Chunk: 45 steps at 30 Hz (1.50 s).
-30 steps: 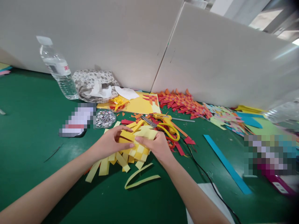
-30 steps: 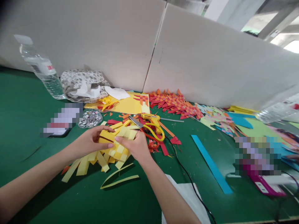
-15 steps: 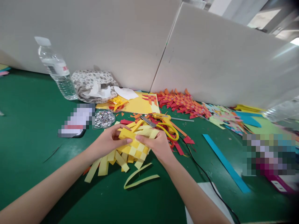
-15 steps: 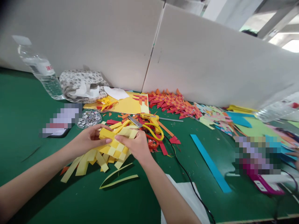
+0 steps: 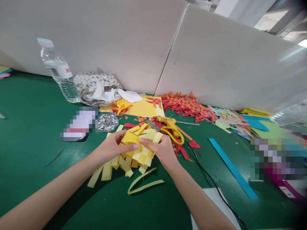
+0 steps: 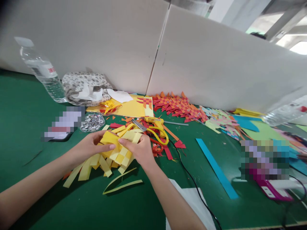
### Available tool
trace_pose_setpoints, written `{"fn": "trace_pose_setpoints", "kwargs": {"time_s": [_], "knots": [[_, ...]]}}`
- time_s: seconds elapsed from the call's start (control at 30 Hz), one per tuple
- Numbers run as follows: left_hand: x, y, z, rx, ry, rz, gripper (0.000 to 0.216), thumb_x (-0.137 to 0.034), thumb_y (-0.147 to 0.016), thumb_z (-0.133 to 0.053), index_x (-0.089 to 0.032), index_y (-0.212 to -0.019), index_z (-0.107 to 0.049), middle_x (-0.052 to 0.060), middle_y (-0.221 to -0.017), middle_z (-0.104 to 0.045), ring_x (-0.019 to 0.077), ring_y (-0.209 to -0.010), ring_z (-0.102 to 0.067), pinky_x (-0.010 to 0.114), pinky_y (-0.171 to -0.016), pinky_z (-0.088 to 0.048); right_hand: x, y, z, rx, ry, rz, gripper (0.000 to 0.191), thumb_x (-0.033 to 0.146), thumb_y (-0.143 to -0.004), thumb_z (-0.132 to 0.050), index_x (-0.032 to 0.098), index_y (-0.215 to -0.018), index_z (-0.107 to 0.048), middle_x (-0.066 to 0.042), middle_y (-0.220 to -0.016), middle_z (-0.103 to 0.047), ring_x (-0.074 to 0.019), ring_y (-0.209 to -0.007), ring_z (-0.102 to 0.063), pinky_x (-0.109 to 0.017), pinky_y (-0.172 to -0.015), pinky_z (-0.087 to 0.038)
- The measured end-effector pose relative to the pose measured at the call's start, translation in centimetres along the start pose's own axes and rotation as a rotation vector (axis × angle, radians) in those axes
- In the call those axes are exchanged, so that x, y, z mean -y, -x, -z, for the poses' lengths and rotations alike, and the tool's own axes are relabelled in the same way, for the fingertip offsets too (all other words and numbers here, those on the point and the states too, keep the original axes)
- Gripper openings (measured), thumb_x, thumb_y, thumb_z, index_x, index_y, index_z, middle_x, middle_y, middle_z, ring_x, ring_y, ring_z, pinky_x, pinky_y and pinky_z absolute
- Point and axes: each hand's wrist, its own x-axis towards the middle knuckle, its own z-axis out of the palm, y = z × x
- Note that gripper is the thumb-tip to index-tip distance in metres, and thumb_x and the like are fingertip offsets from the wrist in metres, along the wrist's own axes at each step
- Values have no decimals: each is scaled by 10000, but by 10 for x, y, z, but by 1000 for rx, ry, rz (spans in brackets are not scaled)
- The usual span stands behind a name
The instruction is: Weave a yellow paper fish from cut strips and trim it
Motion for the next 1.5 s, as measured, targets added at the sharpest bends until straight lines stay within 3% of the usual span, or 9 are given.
{"fn": "trace_pose_setpoints", "kwargs": {"time_s": [0.17,0.33,0.53,0.93,1.03,1.2,1.27,1.33,1.5], "knots": [[3,-2,2,-104,-101,-48,314,-408,-689,-672,-203,-927,-654,13,-843,-654,152,-742,-590,222,-603,-450,-2,1,-1,56,49,18,278,306,-578,-775,154,-801,-706,-57,-829,-723,-228,-778,-668,-331,-695,-539],[10,-5,4,-55,14,-13,254,-326,-689,-683,-200,-910,-674,15,-810,-686,154,-704,-621,241,-619,-479,-1,1,-1,88,45,-27,289,329,-592,-763,156,-816,-702,-66,-847,-717,-232,-781,-666,-351,-709,-541],[12,-5,5,-4,99,47,177,-210,-651,-708,-187,-827,-710,13,-719,-704,151,-642,-640,237,-608,-502,-2,-1,1,45,119,-26,260,339,-613,-749,158,-791,-692,-32,-754,-697,-163,-656,-631,-267,-602,-511],[10,-5,6,-18,111,45,215,-246,-643,-726,-193,-850,-700,12,-770,-706,146,-674,-633,221,-618,-490,-1,-1,4,46,158,17,229,333,-603,-751,156,-736,-695,-18,-682,-668,-144,-584,-588,-259,-541,-475],[7,-6,7,-155,146,18,248,-345,-670,-704,-208,-874,-677,17,-822,-693,163,-752,-630,232,-638,-488,-3,-2,5,-42,78,41,252,348,-588,-760,171,-757,-698,-24,-726,-693,-178,-639,-627,-291,-588,-506],[4,-8,9,-386,231,-154,248,-433,-752,-603,-213,-864,-626,17,-973,-627,166,-904,-576,245,-703,-480,-4,-6,8,-361,-57,140,305,388,-598,-750,156,-784,-688,-58,-788,-705,-229,-730,-652,-335,-639,-538],[5,-5,8,-361,142,-176,247,-443,-769,-579,-201,-799,-621,5,-857,-613,148,-810,-564,226,-651,-455,-4,-7,7,-445,-100,182,330,394,-603,-745,150,-817,-684,-71,-818,-703,-238,-760,-651,-340,-641,-544],[5,-2,4,-243,-18,-162,251,-434,-773,-578,-191,-754,-637,-1,-770,-610,136,-738,-545,214,-632,-426,-4,-6,6,-485,-125,216,334,393,-617,-736,153,-841,-677,-75,-859,-699,-236,-780,-648,-339,-644,-543],[7,2,-5,-99,-143,-77,194,-363,-682,-687,-179,-744,-680,15,-752,-669,148,-679,-577,216,-589,-430,-6,-1,-1,-414,-126,196,278,387,-633,-727,166,-785,-654,-49,-797,-689,-205,-696,-636,-320,-613,-528]]}}
